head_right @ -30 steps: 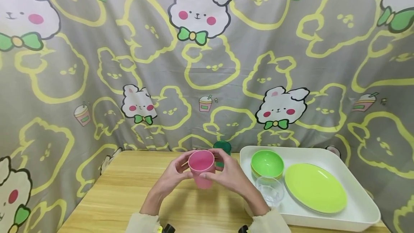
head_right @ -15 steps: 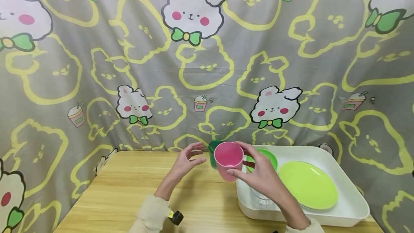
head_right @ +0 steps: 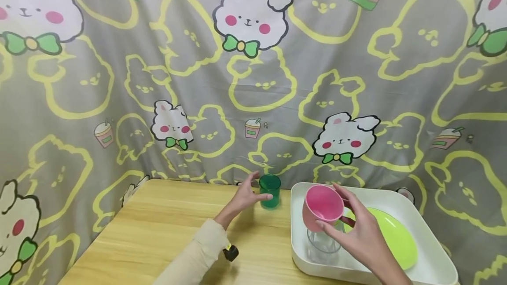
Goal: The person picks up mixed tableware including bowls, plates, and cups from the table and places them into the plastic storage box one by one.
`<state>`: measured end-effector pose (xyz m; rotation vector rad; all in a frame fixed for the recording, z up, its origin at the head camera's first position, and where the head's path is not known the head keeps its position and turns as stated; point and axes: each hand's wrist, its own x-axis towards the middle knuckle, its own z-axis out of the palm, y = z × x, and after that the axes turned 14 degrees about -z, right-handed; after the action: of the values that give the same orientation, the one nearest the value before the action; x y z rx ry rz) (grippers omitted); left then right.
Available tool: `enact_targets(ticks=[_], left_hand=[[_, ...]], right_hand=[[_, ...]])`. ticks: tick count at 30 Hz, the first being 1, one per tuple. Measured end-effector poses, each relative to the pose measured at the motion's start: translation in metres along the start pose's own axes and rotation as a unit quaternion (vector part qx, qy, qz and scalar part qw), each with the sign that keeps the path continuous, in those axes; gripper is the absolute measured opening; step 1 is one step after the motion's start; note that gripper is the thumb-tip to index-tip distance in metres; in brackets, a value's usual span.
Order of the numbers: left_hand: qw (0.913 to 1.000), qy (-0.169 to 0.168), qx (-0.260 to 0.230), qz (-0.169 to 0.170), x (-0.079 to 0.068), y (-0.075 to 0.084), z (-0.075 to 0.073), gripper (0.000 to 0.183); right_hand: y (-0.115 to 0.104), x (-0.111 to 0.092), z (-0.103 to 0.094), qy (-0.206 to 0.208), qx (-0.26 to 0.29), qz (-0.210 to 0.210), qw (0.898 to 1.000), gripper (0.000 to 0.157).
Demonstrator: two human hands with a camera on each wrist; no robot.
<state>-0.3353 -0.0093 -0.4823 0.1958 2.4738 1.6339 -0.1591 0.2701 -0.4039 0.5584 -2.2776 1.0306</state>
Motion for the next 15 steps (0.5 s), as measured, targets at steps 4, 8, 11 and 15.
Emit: enact_targets(ticks=[4, 8, 11, 15], left_hand=[[0.9999, 0.009, 0.007, -0.009, 0.009, -0.005, 0.011, 0.094], [0.9997, 0.016, -0.001, -0.016, 0.016, -0.008, 0.014, 0.087], [0.9997, 0.019, -0.009, -0.012, 0.019, -0.013, 0.015, 0.08], [0.9997, 0.018, -0.015, 0.004, 0.022, -0.017, 0.014, 0.074]], right_hand=[[0.01, -0.01, -0.004, 0.004, -0.02, 0.008, 1.0, 0.094], [0.016, -0.016, -0.005, -0.016, -0.032, 0.016, 0.999, 0.091], [0.02, -0.02, -0.001, -0.031, -0.034, 0.022, 0.999, 0.087], [0.026, -0.026, 0.004, -0.041, -0.033, 0.025, 0.998, 0.085]])
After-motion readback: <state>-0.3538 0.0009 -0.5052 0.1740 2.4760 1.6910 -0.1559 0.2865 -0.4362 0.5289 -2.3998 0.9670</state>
